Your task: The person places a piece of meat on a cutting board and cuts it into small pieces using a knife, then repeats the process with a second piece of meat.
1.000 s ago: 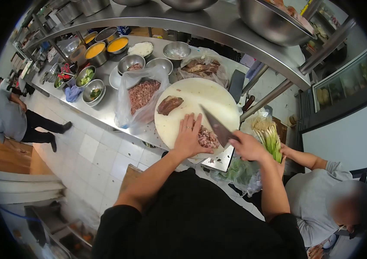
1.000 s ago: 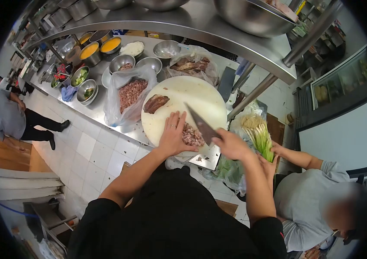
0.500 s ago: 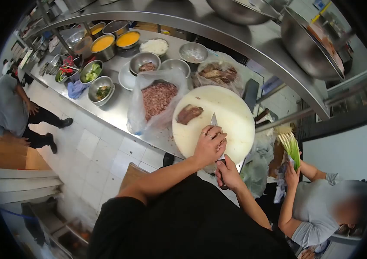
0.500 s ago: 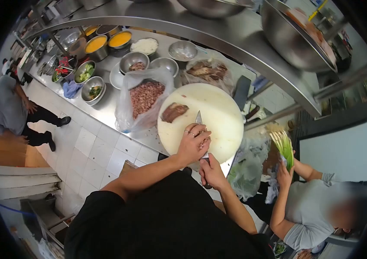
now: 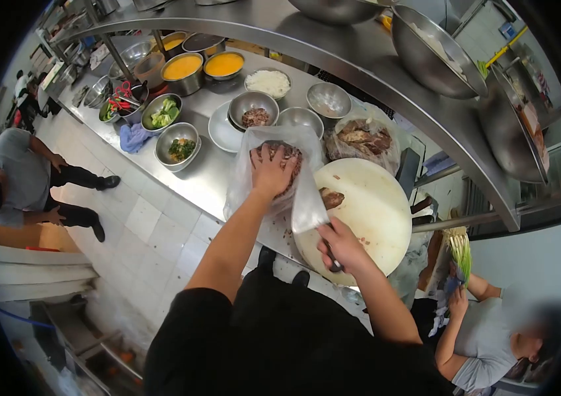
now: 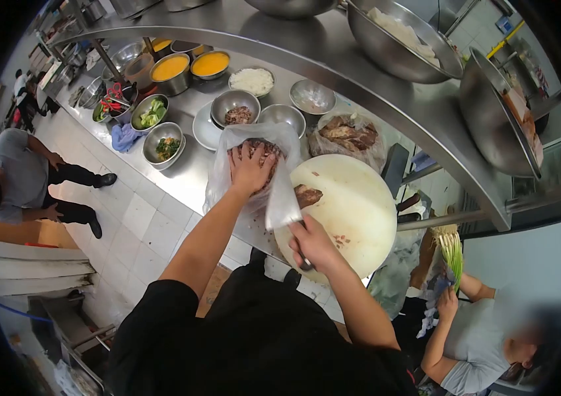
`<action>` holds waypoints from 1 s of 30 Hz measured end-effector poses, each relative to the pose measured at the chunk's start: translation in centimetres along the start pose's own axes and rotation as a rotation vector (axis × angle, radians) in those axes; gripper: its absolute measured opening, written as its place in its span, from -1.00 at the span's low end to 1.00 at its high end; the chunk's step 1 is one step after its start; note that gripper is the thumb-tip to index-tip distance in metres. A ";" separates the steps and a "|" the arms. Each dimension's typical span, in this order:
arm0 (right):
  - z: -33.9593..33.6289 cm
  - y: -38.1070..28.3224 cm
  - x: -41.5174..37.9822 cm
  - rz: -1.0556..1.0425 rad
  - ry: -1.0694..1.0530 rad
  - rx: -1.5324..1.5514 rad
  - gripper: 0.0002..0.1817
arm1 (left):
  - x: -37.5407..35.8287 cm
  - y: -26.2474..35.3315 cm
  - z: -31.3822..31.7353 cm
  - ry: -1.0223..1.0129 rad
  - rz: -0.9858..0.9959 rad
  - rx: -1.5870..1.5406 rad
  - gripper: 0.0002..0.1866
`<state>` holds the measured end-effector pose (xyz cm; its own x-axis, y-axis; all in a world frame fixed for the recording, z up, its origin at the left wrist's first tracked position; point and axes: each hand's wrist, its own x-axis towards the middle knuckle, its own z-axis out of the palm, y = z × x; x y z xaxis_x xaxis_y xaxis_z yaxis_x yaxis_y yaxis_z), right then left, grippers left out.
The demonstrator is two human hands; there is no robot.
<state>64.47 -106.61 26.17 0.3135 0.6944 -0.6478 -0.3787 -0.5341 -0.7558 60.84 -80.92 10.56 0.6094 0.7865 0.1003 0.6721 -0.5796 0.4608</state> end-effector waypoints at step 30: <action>-6.7 10.1 -7.8 -0.239 -0.049 -0.136 -0.86 | -17.5 15.9 -3.7 0.226 0.545 -0.523 -0.52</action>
<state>64.04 -120.68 22.94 0.3359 0.8293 -0.4466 -0.1780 -0.4098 -0.8947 59.35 -103.11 19.42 0.6579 0.4776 0.5822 -0.0159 -0.7642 0.6448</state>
